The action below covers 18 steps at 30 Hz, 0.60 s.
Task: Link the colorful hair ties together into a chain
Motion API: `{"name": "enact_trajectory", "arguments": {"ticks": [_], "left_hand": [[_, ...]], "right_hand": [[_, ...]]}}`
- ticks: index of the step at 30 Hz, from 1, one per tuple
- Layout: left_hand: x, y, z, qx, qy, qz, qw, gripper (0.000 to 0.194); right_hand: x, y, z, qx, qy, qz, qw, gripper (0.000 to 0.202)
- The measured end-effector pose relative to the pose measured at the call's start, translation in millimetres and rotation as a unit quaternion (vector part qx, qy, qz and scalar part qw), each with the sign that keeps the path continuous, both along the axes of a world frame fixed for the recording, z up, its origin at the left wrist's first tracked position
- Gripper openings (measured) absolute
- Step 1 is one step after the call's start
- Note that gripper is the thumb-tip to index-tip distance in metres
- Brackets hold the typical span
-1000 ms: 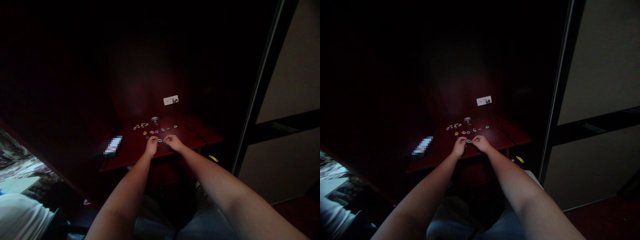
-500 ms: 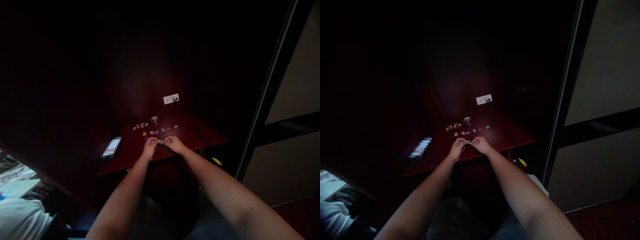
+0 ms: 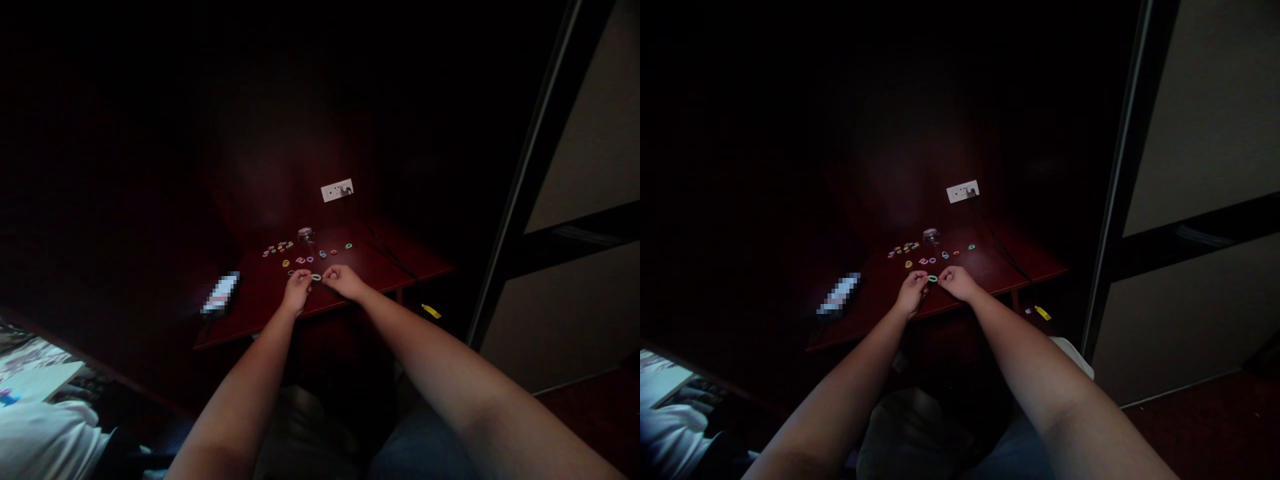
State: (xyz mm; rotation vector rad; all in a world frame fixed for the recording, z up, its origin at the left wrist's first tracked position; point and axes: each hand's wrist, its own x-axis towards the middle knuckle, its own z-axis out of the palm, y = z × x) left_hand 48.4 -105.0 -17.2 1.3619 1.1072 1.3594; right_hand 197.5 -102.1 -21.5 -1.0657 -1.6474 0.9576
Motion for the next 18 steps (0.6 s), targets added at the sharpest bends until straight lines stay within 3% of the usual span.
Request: {"name": "enact_trajectory", "arguments": {"ticks": [18], "left_hand": [[4.2,-4.0,-0.2,0.034,0.046,0.007,0.998,0.005]], "right_hand": [[3.6,1.8,-0.1,-0.005,-0.004,0.023,1.000,0.010]]}}
